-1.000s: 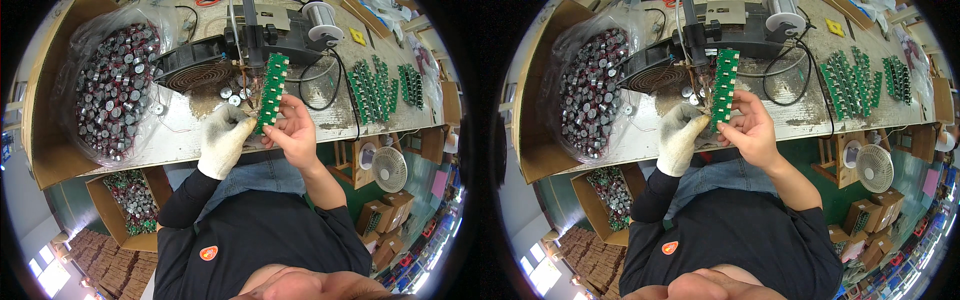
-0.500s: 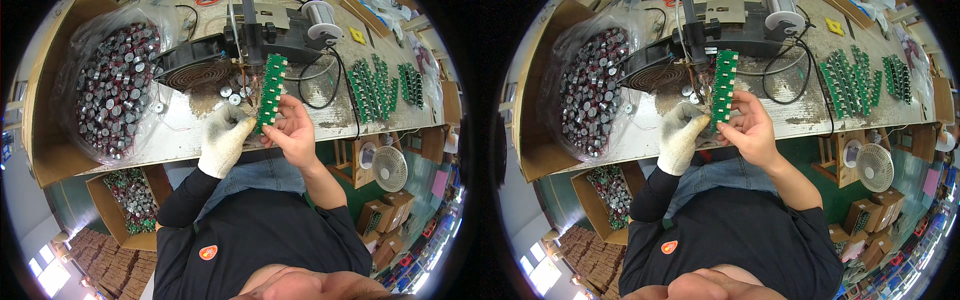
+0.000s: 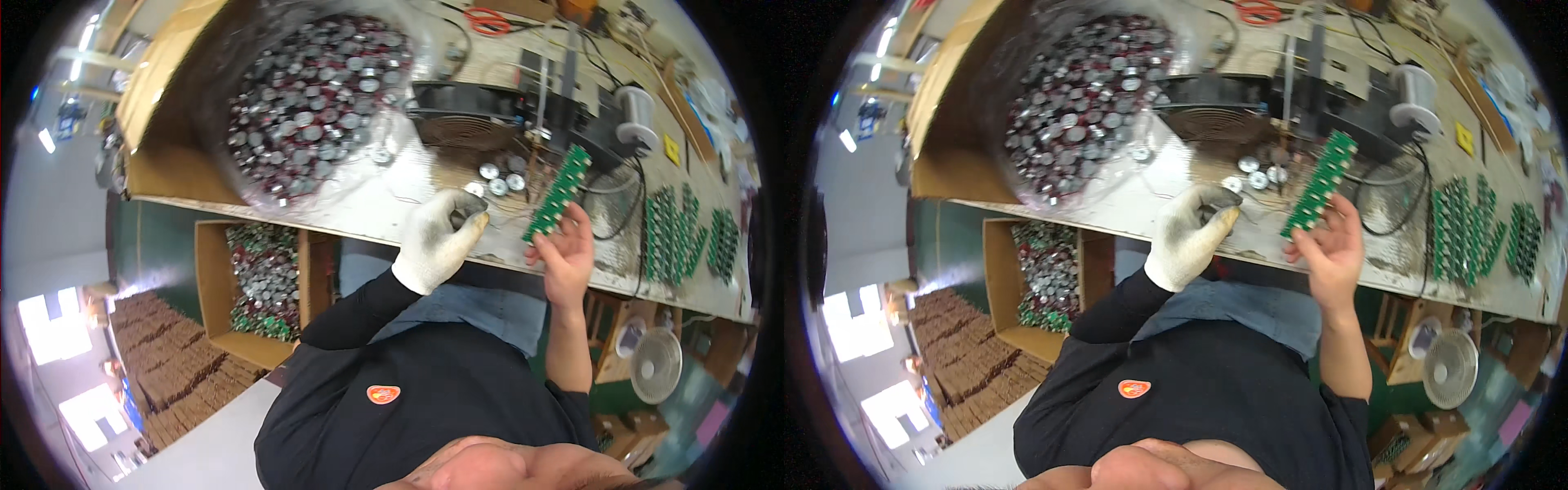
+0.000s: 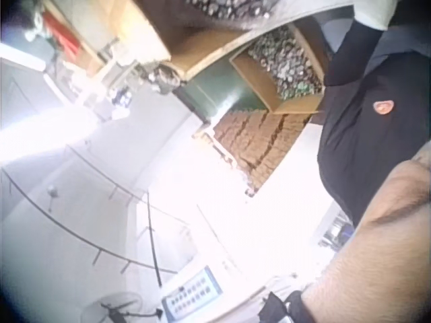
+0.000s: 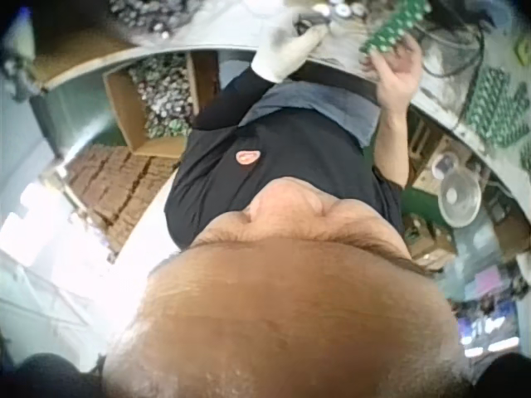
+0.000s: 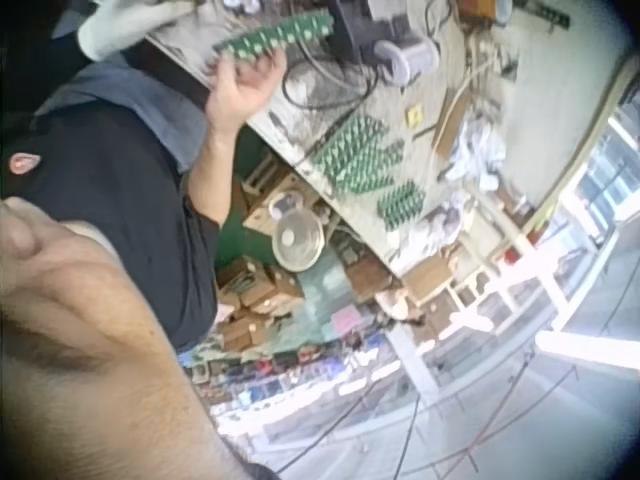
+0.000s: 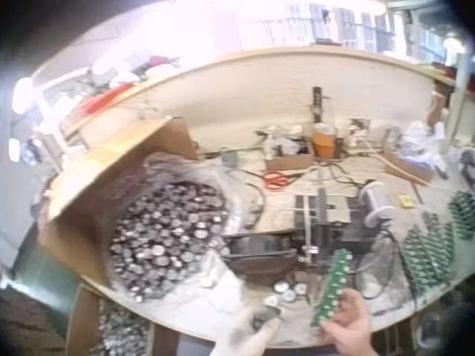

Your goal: Assembling electronic components onto a printed circuit board at a factory workbench.

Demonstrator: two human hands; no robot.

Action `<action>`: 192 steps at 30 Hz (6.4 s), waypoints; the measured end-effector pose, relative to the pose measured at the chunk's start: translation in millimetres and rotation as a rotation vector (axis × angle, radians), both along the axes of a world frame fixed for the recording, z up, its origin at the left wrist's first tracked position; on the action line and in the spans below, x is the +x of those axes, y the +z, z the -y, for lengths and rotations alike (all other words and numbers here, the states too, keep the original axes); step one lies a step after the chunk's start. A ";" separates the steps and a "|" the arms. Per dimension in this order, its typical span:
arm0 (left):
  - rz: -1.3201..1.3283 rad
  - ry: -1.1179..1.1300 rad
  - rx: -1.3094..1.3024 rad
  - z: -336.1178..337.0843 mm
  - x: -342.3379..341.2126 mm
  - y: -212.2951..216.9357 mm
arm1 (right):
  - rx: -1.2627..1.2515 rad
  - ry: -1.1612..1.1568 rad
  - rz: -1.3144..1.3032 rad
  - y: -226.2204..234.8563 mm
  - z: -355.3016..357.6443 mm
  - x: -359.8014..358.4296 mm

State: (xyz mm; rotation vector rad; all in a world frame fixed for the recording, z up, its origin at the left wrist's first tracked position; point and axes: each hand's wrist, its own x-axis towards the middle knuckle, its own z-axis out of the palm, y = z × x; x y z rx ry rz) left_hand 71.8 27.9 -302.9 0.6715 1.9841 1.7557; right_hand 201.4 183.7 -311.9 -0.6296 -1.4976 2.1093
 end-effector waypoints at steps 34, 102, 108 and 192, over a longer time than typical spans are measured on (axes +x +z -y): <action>-0.904 0.311 -0.505 87.7 -61.3 26.9 | 0.029 0.028 -0.033 -2.7 1.1 -5.0; -0.022 -0.201 -0.223 -25.8 15.4 15.2 | -0.126 0.082 -0.085 0.3 -5.9 -12.1; -0.088 -0.181 -0.185 -27.3 14.8 17.7 | -0.119 0.075 -0.095 -0.2 -5.2 -12.7; 0.555 -0.146 -0.051 -29.6 5.0 10.3 | -0.125 0.042 -0.146 7.1 -3.3 -11.4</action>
